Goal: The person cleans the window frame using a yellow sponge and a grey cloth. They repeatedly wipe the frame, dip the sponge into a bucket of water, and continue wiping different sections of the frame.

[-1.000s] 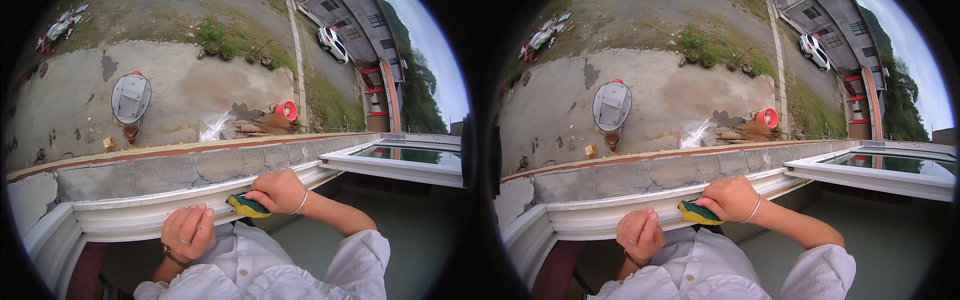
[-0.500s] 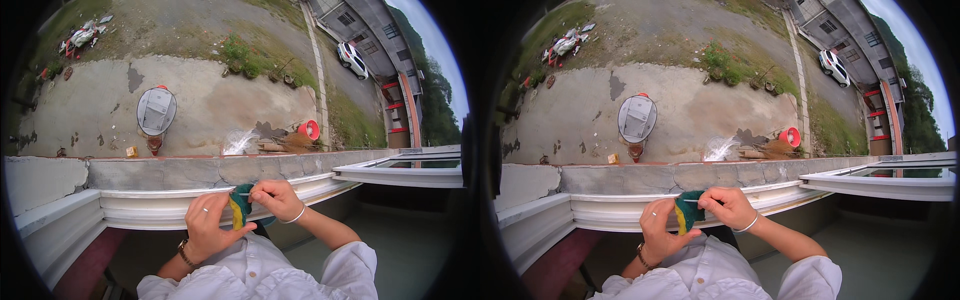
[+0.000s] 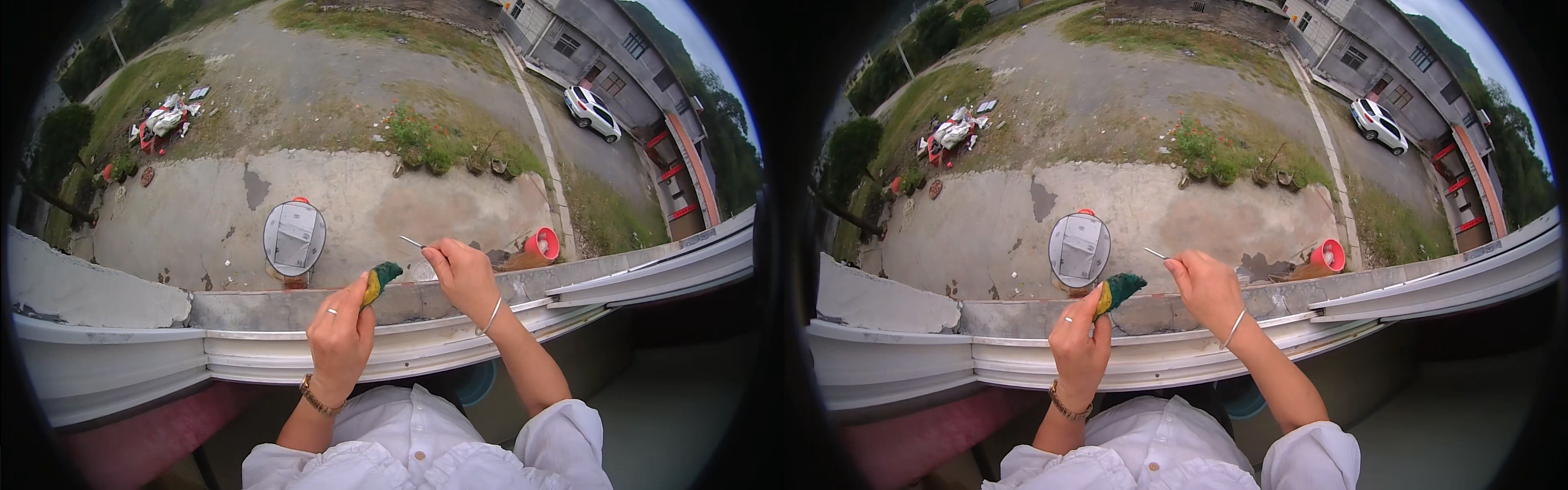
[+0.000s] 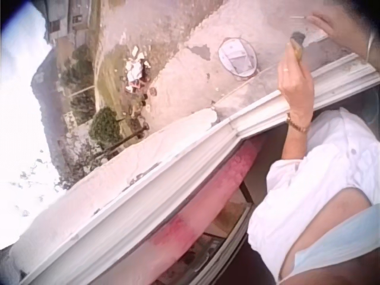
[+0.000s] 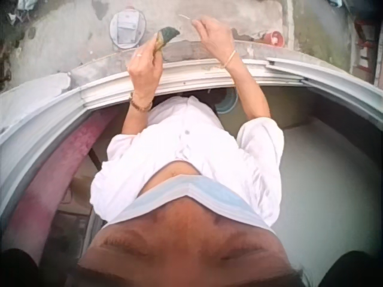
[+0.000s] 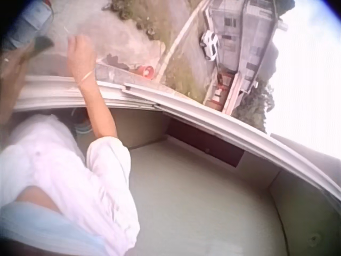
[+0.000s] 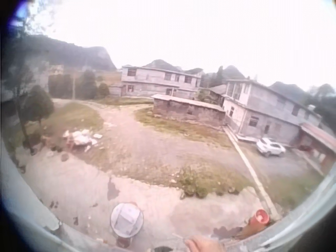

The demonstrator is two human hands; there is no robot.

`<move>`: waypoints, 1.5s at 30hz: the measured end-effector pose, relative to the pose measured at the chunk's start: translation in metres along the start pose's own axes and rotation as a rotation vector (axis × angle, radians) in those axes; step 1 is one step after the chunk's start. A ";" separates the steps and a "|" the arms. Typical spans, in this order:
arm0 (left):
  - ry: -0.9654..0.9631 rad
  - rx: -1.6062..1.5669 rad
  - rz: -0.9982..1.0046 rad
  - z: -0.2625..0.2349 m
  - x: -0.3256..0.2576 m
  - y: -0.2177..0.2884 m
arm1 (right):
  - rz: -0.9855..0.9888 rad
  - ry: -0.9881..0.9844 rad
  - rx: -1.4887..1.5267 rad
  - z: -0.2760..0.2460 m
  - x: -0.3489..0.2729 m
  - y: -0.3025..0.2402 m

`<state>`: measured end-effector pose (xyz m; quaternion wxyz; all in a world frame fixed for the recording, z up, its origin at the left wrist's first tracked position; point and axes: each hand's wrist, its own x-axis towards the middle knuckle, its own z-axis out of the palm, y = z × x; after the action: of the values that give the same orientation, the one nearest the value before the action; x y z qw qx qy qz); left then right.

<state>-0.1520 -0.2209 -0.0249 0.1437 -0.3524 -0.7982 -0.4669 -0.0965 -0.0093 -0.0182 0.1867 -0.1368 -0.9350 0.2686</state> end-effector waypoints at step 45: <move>-0.872 -0.401 0.284 0.244 -0.036 0.168 | 0.464 0.584 -0.121 -0.171 -0.252 0.106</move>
<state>0.0150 0.0238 -0.0640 -0.2119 -0.6408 -0.6226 -0.3960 0.2175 0.0654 -0.0119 0.3710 -0.4264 -0.8009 0.1976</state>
